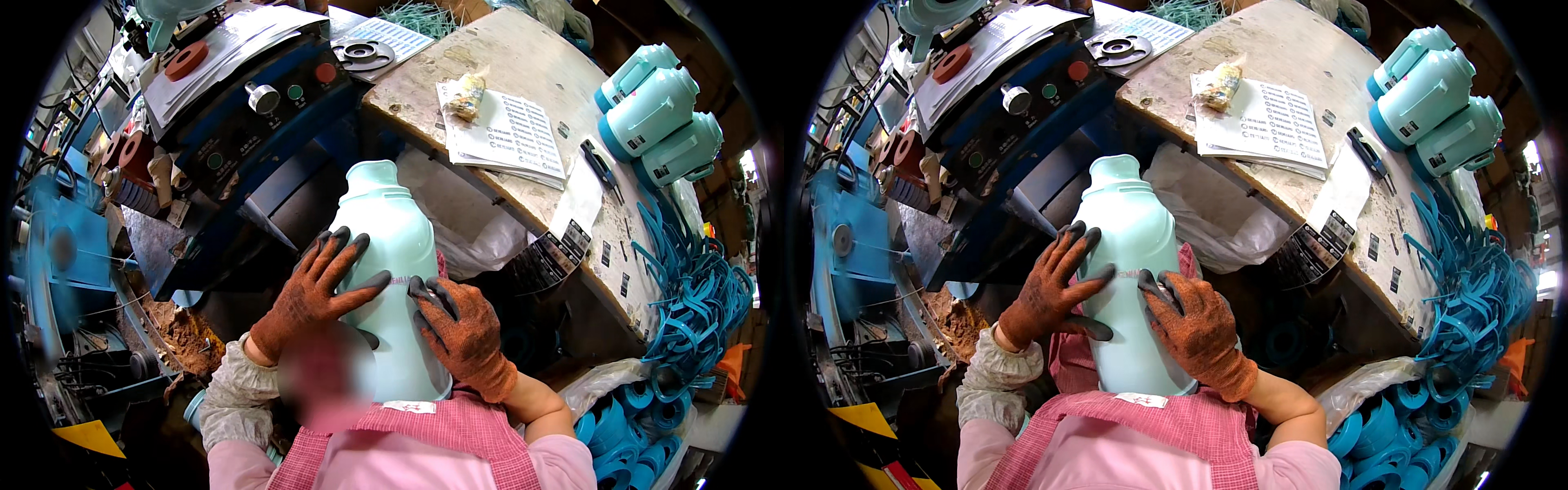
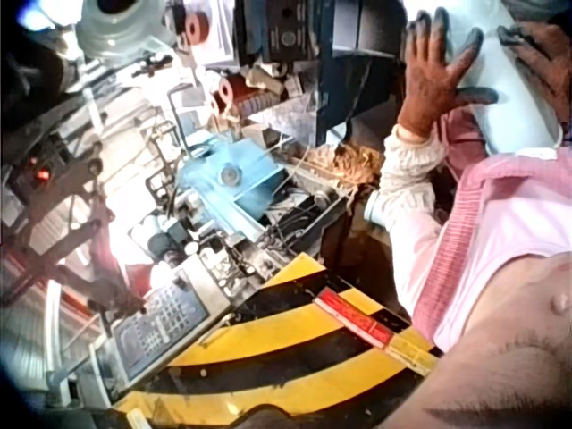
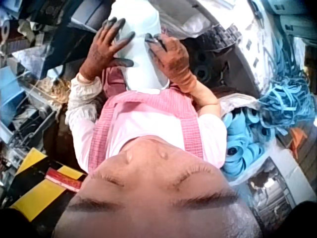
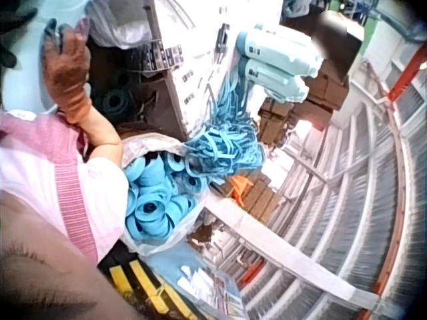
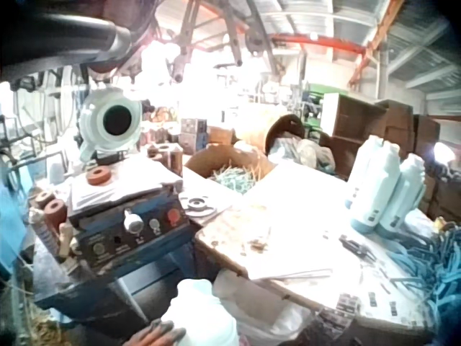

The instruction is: The person assembles light blue plastic jugs by attaching lids and handles. They pick up a jug body, screw on a lid, and then attach a handle, repeating this process for multiple units. The finished jugs are placed on a nearby table.

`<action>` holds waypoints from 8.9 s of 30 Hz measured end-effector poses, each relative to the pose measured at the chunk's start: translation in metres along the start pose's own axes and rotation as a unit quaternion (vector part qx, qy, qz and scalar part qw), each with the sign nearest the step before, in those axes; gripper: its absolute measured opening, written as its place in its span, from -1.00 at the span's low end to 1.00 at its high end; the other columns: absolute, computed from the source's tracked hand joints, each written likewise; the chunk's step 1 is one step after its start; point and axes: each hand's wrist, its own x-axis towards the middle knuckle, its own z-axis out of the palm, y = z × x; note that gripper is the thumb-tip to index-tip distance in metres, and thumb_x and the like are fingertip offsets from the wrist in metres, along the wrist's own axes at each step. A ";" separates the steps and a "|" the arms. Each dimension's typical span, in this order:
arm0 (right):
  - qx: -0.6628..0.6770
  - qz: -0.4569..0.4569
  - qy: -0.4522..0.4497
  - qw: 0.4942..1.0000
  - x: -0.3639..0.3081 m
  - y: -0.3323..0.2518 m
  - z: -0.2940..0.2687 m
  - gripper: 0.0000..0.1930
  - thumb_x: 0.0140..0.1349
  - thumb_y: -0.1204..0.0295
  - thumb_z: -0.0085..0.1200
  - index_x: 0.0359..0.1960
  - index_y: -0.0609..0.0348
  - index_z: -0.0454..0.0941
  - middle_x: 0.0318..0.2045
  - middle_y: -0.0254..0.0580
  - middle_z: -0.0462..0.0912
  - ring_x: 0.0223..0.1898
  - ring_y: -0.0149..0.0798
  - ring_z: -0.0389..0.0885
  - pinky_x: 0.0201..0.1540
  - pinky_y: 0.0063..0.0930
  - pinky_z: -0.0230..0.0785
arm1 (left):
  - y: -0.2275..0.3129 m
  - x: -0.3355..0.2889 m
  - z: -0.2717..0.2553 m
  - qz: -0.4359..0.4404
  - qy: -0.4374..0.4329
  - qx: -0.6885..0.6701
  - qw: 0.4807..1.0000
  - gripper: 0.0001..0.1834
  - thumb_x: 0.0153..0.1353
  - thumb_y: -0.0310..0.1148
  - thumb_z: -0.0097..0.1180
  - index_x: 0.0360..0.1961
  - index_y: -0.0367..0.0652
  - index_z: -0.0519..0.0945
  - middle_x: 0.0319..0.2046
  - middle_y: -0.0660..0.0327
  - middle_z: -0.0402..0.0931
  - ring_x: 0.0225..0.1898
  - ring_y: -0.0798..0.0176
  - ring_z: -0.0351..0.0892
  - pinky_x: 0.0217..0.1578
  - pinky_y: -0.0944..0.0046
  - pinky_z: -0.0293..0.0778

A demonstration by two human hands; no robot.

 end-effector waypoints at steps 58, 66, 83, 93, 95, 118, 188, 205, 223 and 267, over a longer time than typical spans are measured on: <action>0.104 -0.331 0.306 0.887 0.357 -0.043 -0.071 -0.29 -0.21 0.36 0.39 0.09 -0.13 0.40 0.09 0.00 0.30 0.15 0.15 0.23 0.20 -0.04 0.17 | -0.037 0.117 -0.002 -0.061 0.011 -0.105 0.993 -0.57 0.03 -0.20 0.20 -0.03 -0.03 0.58 -0.09 0.13 0.54 -0.02 0.01 0.49 0.00 0.12 0.41; 0.038 -0.376 0.403 0.834 0.434 -0.049 -0.022 -0.27 -0.07 0.23 0.31 0.20 -0.07 0.28 0.12 0.06 0.29 0.13 0.03 0.29 0.16 -0.21 0.24 | -0.203 0.103 0.030 -0.238 0.062 0.204 0.948 -0.26 -0.11 -0.18 0.26 0.16 -0.10 0.33 0.01 -0.02 0.40 -0.09 -0.11 0.52 -0.18 0.01 0.52; -0.317 0.491 0.309 0.750 -0.336 0.238 -0.200 -0.60 0.08 0.26 0.20 -0.07 0.20 0.50 -0.18 0.03 0.58 -0.14 0.07 0.55 -0.07 -0.20 0.41 | -0.136 0.065 0.054 -0.242 0.160 -0.035 0.956 -0.43 0.15 -0.16 0.01 0.17 -0.17 0.34 0.01 0.01 0.41 -0.01 0.01 0.47 -0.07 0.08 0.45; -0.242 0.810 0.180 0.503 -0.560 0.300 -0.244 -0.40 0.00 0.08 0.20 -0.06 0.37 0.48 -0.04 0.26 0.52 -0.01 0.21 0.50 0.05 -0.05 0.36 | -0.113 0.061 0.014 -0.341 0.292 -0.434 0.781 -0.47 0.24 -0.10 -0.12 0.13 -0.24 0.40 -0.05 -0.01 0.44 -0.03 0.06 0.47 -0.06 0.07 0.44; -0.269 0.811 0.164 0.493 -0.557 0.281 -0.282 -0.42 -0.02 0.09 0.19 -0.04 0.28 0.51 -0.01 0.21 0.52 0.04 0.20 0.47 0.07 -0.04 0.34 | -0.145 0.062 0.006 -0.312 0.250 -0.498 0.770 -0.52 0.26 -0.19 -0.12 0.11 -0.29 0.41 -0.06 -0.03 0.45 -0.05 -0.01 0.48 -0.03 0.06 0.44; 0.485 -0.030 0.022 0.874 0.134 0.125 -0.037 -0.62 0.40 0.27 -0.23 0.07 0.26 0.43 0.04 0.03 0.51 0.16 -0.04 0.39 0.24 -0.20 0.20 | -0.023 0.087 -0.035 -0.170 0.155 -0.624 0.746 -0.17 -0.02 -0.24 0.34 0.26 -0.09 0.18 0.19 0.11 0.20 0.23 0.15 0.18 0.26 0.13 0.09; 0.414 -0.034 -0.138 0.899 0.084 0.144 -0.114 -0.48 0.12 0.00 0.17 -0.08 0.18 0.49 -0.23 -0.18 0.55 -0.16 -0.32 0.46 -0.05 -0.44 0.33 | 0.077 -0.022 0.022 -0.163 0.021 -0.783 0.600 -0.15 0.14 -0.26 0.20 0.39 -0.11 0.03 0.17 -0.08 0.32 0.21 0.03 0.33 0.15 0.03 0.32; 0.572 -0.033 -0.037 0.819 0.104 0.154 -0.023 -0.59 0.11 0.05 0.09 -0.29 0.20 0.53 -0.29 -0.17 0.57 -0.14 -0.25 0.50 0.00 -0.40 0.32 | 0.032 0.068 -0.035 -0.074 0.008 -0.374 0.925 -0.23 -0.07 -0.39 0.39 0.21 -0.18 0.34 0.02 -0.04 0.46 0.03 0.03 0.50 0.04 0.20 0.43; 0.036 0.023 0.221 0.974 0.100 0.082 0.027 -0.54 0.21 0.10 -0.01 0.00 0.18 0.39 -0.10 0.06 0.48 -0.05 0.07 0.41 0.05 -0.09 0.17 | -0.004 0.116 -0.003 -0.064 0.061 -0.227 0.970 -0.07 -0.30 -0.24 0.49 0.17 -0.24 0.33 0.08 -0.01 0.33 0.16 -0.07 0.29 0.19 0.13 0.22; 0.097 0.082 0.331 0.935 0.002 0.257 0.002 -0.62 0.08 0.33 0.23 -0.10 0.26 0.52 -0.25 0.03 0.62 -0.20 0.02 0.57 -0.08 -0.26 0.41 | 0.054 0.068 -0.008 0.061 0.075 0.032 0.995 -0.29 -0.01 -0.36 0.22 0.22 -0.23 0.29 0.20 -0.06 0.25 0.26 -0.19 0.16 0.29 -0.09 0.02</action>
